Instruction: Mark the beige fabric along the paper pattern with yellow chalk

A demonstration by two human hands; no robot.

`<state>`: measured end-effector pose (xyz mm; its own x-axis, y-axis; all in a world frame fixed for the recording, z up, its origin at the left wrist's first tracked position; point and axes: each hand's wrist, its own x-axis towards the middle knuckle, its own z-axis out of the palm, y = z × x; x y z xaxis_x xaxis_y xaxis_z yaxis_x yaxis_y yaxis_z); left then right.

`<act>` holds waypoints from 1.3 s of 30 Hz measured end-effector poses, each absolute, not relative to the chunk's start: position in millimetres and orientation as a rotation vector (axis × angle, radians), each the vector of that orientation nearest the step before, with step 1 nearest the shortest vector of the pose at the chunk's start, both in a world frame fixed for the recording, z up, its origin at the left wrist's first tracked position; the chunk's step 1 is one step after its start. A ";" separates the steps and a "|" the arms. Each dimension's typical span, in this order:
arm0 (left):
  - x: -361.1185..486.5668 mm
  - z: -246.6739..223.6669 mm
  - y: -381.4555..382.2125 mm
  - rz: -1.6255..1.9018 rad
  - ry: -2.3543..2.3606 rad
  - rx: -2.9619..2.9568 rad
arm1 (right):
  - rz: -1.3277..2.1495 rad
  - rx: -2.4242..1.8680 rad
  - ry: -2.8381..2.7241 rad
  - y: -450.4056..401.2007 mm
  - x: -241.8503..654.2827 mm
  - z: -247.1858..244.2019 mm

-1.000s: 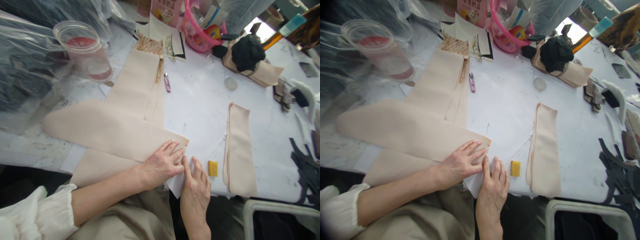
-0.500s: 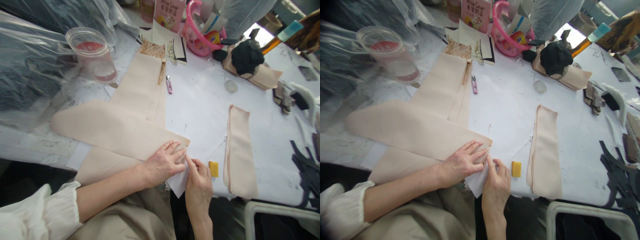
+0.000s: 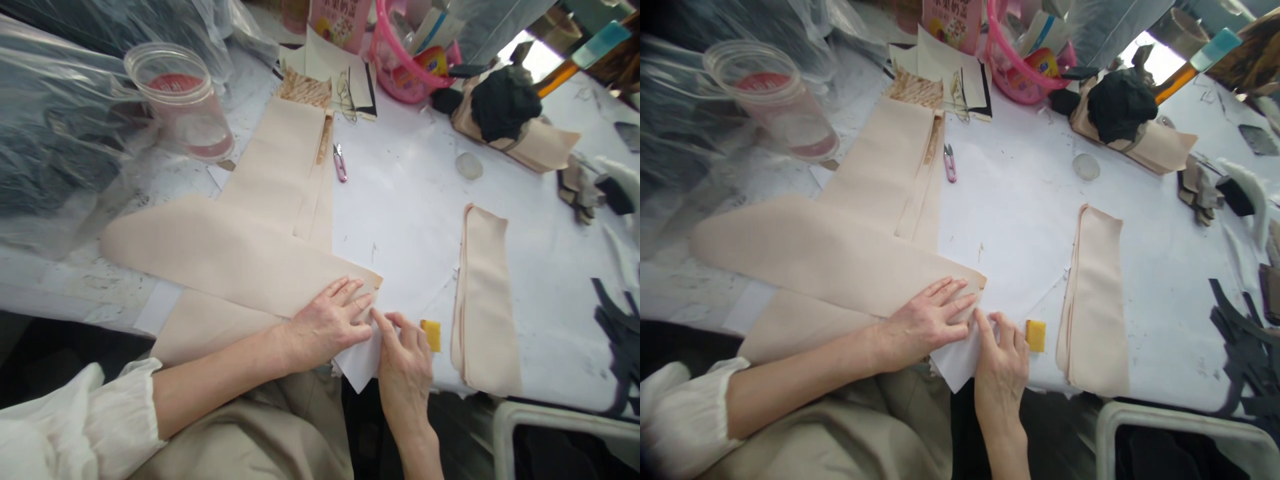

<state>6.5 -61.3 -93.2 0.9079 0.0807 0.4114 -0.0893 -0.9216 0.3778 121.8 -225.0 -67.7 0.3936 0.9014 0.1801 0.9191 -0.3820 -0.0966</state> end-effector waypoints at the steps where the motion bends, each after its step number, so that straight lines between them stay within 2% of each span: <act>1: 6.3 -93.7 -61.3 0.595 -0.008 2.679 | -0.181 -2.474 -1.680 -223.8 122.2 -68.5; 7: 7.1 -96.2 -61.2 0.585 -0.003 2.694 | -0.214 -2.458 -1.869 -234.2 131.3 -65.2; 12: 7.4 -93.7 -60.8 0.615 -0.009 2.683 | -0.006 -2.378 -1.584 -233.1 133.8 -63.0; 15: 6.7 -92.9 -60.6 0.608 -0.010 2.688 | -0.054 -2.375 -1.541 -226.2 130.3 -68.1; 20: 5.7 -94.7 -60.7 0.566 -0.012 2.703 | -0.245 -2.532 -1.838 -230.4 126.4 -73.8; 23: 5.7 -95.2 -60.5 0.577 -0.003 2.704 | -0.162 -2.492 -1.840 -241.5 127.4 -69.1; 28: 6.4 -94.0 -59.9 0.583 -0.019 2.695 | -0.023 -2.366 -1.469 -238.5 121.8 -64.0; 35: 6.5 -96.0 -60.8 0.579 -0.004 2.711 | -0.139 -2.511 -1.797 -240.1 115.4 -75.1; 39: 5.6 -93.8 -59.2 0.562 -0.026 2.687 | -0.208 -2.509 -1.605 -248.4 114.8 -65.4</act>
